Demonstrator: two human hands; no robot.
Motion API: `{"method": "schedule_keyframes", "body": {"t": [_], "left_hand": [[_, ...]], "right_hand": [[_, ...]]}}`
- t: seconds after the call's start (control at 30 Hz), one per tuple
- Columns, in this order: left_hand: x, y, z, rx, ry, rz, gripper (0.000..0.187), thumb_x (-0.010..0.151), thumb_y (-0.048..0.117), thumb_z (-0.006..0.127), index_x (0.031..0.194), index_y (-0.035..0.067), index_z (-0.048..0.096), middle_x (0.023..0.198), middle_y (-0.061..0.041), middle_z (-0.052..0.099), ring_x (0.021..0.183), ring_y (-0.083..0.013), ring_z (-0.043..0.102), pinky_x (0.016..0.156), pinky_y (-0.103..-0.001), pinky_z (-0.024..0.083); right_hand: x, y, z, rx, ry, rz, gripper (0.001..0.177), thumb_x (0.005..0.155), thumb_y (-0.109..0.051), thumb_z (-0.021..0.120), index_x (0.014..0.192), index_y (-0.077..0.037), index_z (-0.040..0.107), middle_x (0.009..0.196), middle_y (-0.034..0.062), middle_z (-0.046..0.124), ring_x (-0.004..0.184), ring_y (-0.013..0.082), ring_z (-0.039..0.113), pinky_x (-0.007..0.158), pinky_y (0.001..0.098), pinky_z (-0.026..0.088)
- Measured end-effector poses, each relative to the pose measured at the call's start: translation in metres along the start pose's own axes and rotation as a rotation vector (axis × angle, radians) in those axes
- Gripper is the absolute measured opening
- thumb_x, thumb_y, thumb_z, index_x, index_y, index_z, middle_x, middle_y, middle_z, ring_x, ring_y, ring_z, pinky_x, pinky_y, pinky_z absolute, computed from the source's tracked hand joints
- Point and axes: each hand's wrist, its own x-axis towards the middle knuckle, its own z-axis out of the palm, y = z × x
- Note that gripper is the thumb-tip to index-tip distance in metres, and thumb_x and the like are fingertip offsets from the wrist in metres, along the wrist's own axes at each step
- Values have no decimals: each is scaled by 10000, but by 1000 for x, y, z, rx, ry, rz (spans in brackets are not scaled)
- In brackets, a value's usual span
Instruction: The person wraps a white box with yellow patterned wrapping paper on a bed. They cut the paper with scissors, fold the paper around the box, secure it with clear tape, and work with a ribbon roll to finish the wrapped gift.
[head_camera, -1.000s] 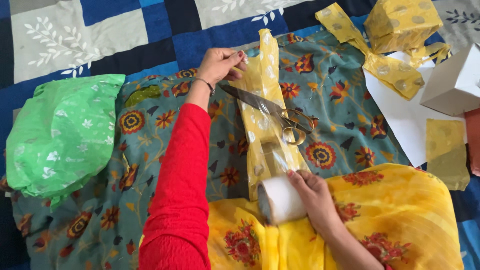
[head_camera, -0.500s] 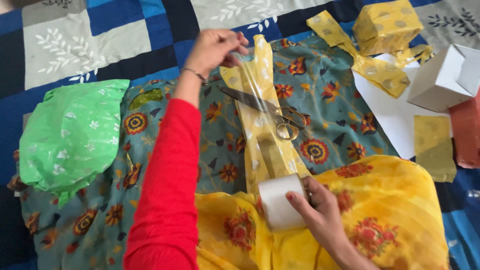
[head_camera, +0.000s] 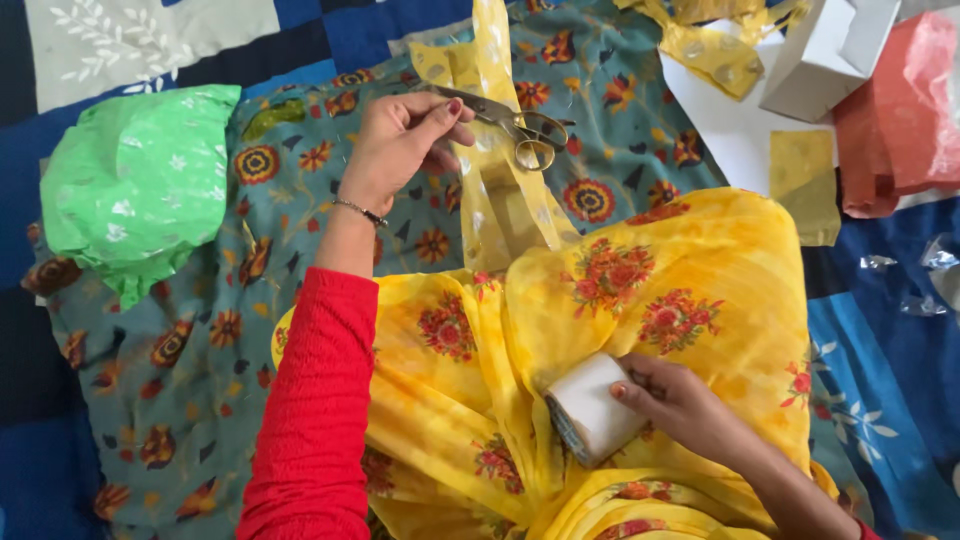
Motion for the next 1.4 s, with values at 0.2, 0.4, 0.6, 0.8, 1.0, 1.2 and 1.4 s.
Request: {"method": "schedule_keyframes", "body": {"t": [0.2, 0.4, 0.6, 0.8, 1.0, 1.2, 1.4], "left_hand": [[-5, 16, -8, 5, -17, 68, 259, 1054, 248, 613, 1095, 38, 759, 915, -34, 783, 626, -64, 690, 583, -228, 571], [0, 13, -1, 9, -10, 58, 248, 1032, 247, 619, 1081, 47, 757, 904, -32, 786, 598, -65, 694, 555, -230, 587], [3, -5, -3, 52, 23, 58, 236, 1039, 226, 609, 1086, 50, 759, 890, -24, 780, 591, -56, 678, 535, -218, 540], [7, -15, -13, 62, 15, 11, 235, 1041, 221, 599, 1087, 51, 754, 872, -18, 777, 572, -51, 657, 524, -212, 516], [6, -36, -12, 46, 19, 14, 230, 1036, 201, 593, 1077, 37, 750, 891, -18, 782, 592, -62, 667, 515, -213, 512], [9, -45, -18, 2, -9, 64, 219, 1042, 172, 599, 1079, 14, 747, 902, -32, 776, 653, -69, 684, 554, -224, 551], [6, -37, -12, 44, 6, 42, 230, 1041, 176, 595, 1080, 17, 756, 898, -40, 780, 622, -63, 674, 530, -222, 526]], "right_hand": [[19, -58, -56, -383, 213, -212, 298, 914, -326, 674, 1123, -129, 755, 868, 25, 785, 741, 77, 670, 657, 304, 543], [165, -133, -91, -620, 480, -774, 200, 951, -172, 672, 1106, -70, 747, 1036, 135, 746, 883, 296, 709, 781, 403, 566], [264, -166, -63, -1233, 511, -738, 257, 803, -65, 689, 1048, 9, 665, 1036, 187, 712, 999, 364, 691, 801, 457, 571], [283, -190, -58, -1254, 304, -428, 483, 806, -149, 757, 1200, 16, 532, 959, 189, 711, 927, 382, 704, 732, 487, 569], [290, -188, -56, -1262, 272, -379, 498, 818, -155, 744, 1204, 34, 492, 948, 223, 708, 910, 406, 707, 751, 493, 561], [289, -182, -69, -915, 297, -606, 385, 818, -24, 611, 1184, -11, 492, 932, 247, 708, 948, 440, 690, 813, 507, 520], [253, -175, -81, -555, 305, -607, 606, 782, -212, 829, 1221, -56, 442, 977, 209, 750, 931, 357, 724, 777, 430, 538]]}}
